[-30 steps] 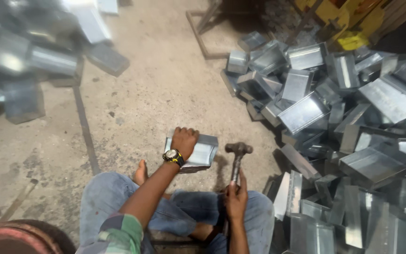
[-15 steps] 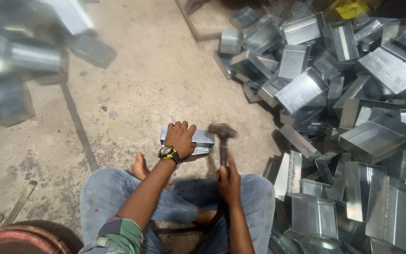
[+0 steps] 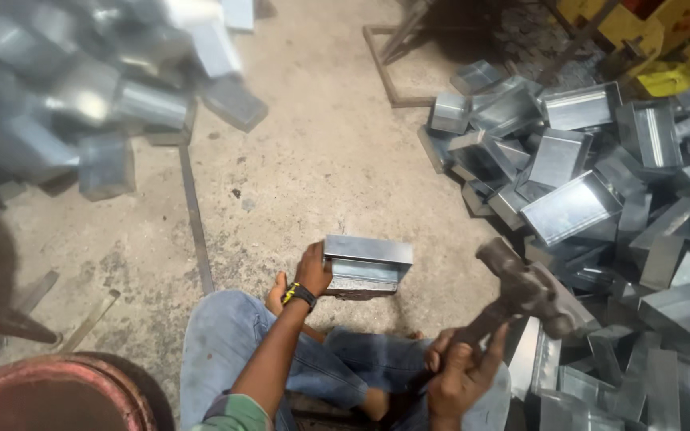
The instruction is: The person uses a hammer to straighten the edges and corners of small galvanized metal trays while sitting on the floor.
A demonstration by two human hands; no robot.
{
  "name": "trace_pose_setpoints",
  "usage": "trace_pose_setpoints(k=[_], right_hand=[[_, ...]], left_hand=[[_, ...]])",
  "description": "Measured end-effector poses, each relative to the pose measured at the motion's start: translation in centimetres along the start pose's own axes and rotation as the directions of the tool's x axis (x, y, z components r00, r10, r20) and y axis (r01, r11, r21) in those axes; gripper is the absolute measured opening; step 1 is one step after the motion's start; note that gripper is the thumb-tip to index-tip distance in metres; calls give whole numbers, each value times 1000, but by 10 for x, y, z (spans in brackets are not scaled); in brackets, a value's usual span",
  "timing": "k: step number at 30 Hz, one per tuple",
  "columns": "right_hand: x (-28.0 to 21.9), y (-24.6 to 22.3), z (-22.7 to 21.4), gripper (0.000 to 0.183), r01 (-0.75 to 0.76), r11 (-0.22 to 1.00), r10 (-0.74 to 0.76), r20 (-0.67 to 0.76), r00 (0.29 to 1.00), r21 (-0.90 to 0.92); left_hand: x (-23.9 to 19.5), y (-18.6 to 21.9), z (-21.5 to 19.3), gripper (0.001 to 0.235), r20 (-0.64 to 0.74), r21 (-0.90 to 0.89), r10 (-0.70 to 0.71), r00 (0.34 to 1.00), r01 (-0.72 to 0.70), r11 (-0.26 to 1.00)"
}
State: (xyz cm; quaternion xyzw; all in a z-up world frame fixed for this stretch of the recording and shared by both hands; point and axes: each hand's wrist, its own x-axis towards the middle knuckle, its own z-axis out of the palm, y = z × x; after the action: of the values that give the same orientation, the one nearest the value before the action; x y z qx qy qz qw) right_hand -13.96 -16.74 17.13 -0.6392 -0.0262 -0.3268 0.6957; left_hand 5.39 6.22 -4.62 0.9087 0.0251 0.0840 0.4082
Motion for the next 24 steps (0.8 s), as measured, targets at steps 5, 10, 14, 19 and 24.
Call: trace_pose_setpoints(k=[5,10,14,19,24], right_hand=[[13,54,26,59,-210,831,287,74,955,-515],[10,40,13,60,-332,932,347,86,934,-146],[-4,36,2,60,-107,994,106,57,993,13],[7,61,11,57,-303,877,381,155,911,-374],[1,40,4,48,-192,981,191,159,969,-8]], left_hand=[[-12,-6,28,69,-57,179,4,998,7,984],[-2,5,7,74,41,205,-89,995,79,976],[-8,0,5,70,22,205,-45,999,40,978],[-11,4,3,68,45,195,-47,998,37,980],[-23,13,7,57,-1,244,-20,1000,19,970]])
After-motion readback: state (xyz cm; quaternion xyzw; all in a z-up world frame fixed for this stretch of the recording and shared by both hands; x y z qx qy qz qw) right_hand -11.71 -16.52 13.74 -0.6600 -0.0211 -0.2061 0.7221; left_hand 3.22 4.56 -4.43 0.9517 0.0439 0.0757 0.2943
